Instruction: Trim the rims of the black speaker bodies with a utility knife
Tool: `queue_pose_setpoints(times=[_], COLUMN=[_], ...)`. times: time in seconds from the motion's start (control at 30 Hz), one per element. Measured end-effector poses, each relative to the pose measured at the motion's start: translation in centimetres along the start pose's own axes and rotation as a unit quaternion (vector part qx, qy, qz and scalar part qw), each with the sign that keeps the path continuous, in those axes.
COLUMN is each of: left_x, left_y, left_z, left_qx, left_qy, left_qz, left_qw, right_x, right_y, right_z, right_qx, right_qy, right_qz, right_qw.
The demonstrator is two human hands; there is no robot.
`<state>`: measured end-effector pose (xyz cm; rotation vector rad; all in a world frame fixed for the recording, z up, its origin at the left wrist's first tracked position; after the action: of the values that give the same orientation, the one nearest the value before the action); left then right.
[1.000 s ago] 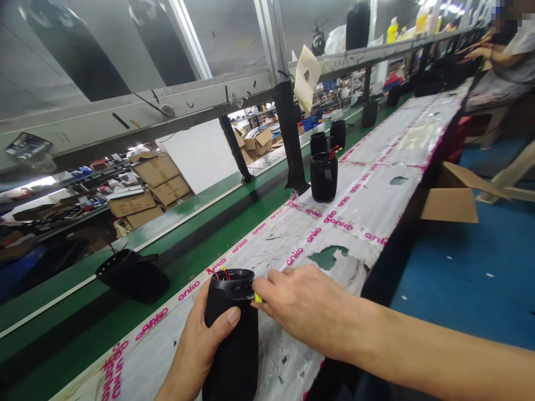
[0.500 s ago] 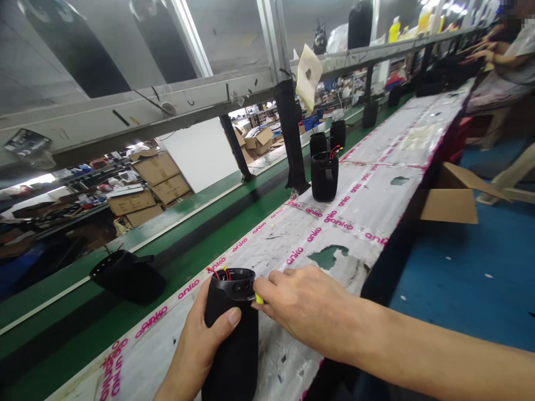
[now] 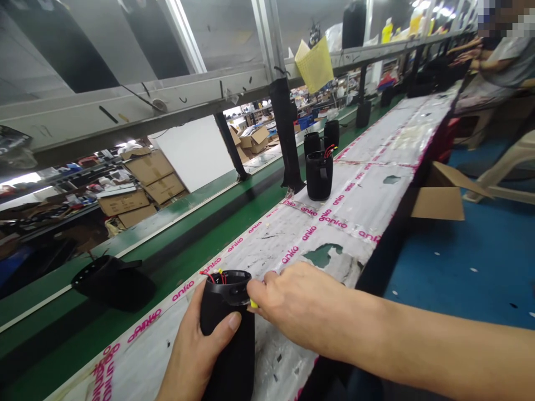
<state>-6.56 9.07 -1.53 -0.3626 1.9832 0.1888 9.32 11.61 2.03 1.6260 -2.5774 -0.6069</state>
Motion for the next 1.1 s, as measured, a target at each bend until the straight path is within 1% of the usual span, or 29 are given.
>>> queue_pose_setpoints(times=[0.1, 0.2, 0.3, 0.37, 0.47, 0.57, 0.6, 0.63, 0.7, 0.77, 0.8, 0.87, 1.0, 1.1], left_x=[-0.5, -0.8, -0.6, -0.4, 0.1, 0.4, 0.5, 0.7, 1.1, 1.3, 1.3, 1.3, 1.9, 1.9], left_y=[-0.2, -0.2, 0.0, 0.2, 0.7, 1.1, 1.2, 1.2, 1.2, 1.1, 1.1, 1.2, 1.5, 1.5], left_z=[-0.1, 0.1, -0.1, 0.0, -0.1, -0.2, 0.0, 0.3, 1.0, 1.3, 1.2, 0.7, 0.4, -0.2], left_qx=[-0.032, -0.038, -0.057, -0.051, -0.043, -0.044, -0.033, -0.013, 0.028, 0.044, 0.037, 0.013, 0.007, -0.008], left_qy=[-0.011, -0.005, 0.019, 0.021, -0.010, -0.039, -0.051, -0.073, -0.125, -0.164, -0.169, -0.164, -0.189, -0.168], left_qz=[0.008, 0.016, 0.004, 0.005, 0.011, 0.027, 0.026, 0.016, -0.025, -0.061, -0.068, -0.072, -0.087, -0.063], left_qw=[0.999, 0.999, 0.998, 0.998, 0.999, 0.998, 0.998, 0.997, 0.991, 0.984, 0.983, 0.984, 0.978, 0.984], right_x=[0.1, -0.2, -0.6, -0.9, -1.3, -1.4, -1.5, -1.5, -2.1, -2.7, -2.9, -2.8, -1.8, -0.9], right_y=[0.3, 0.7, 1.1, 1.2, 0.9, 0.2, 0.1, -0.1, -0.3, -0.4, -0.4, -0.3, 0.3, 0.7], right_z=[0.1, 0.1, 0.1, 0.3, 1.0, 1.9, 2.1, 2.3, 2.3, 2.2, 2.1, 2.0, 1.6, 1.1], right_qx=[0.014, 0.027, 0.047, 0.052, 0.021, -0.039, -0.057, -0.072, -0.096, -0.101, -0.096, -0.078, -0.045, -0.041], right_qy=[0.000, 0.014, 0.032, 0.050, 0.094, 0.160, 0.185, 0.212, 0.257, 0.283, 0.284, 0.276, 0.245, 0.198], right_qz=[-0.016, -0.009, 0.003, 0.009, 0.022, 0.029, 0.030, 0.036, 0.068, 0.116, 0.135, 0.152, 0.139, 0.124], right_qw=[1.000, 0.999, 0.998, 0.997, 0.995, 0.986, 0.981, 0.974, 0.959, 0.947, 0.944, 0.946, 0.958, 0.971])
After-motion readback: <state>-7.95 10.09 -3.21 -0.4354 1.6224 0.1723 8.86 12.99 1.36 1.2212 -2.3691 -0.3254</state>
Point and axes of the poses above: each hand's wrist, its own y-axis towards the middle knuckle, its own z-axis out of the palm, x = y × z, the point moved 8 cm from there along y, towards the middle knuckle, and after that the axes turned 3 degrees about -z, right-handed, at the moved point
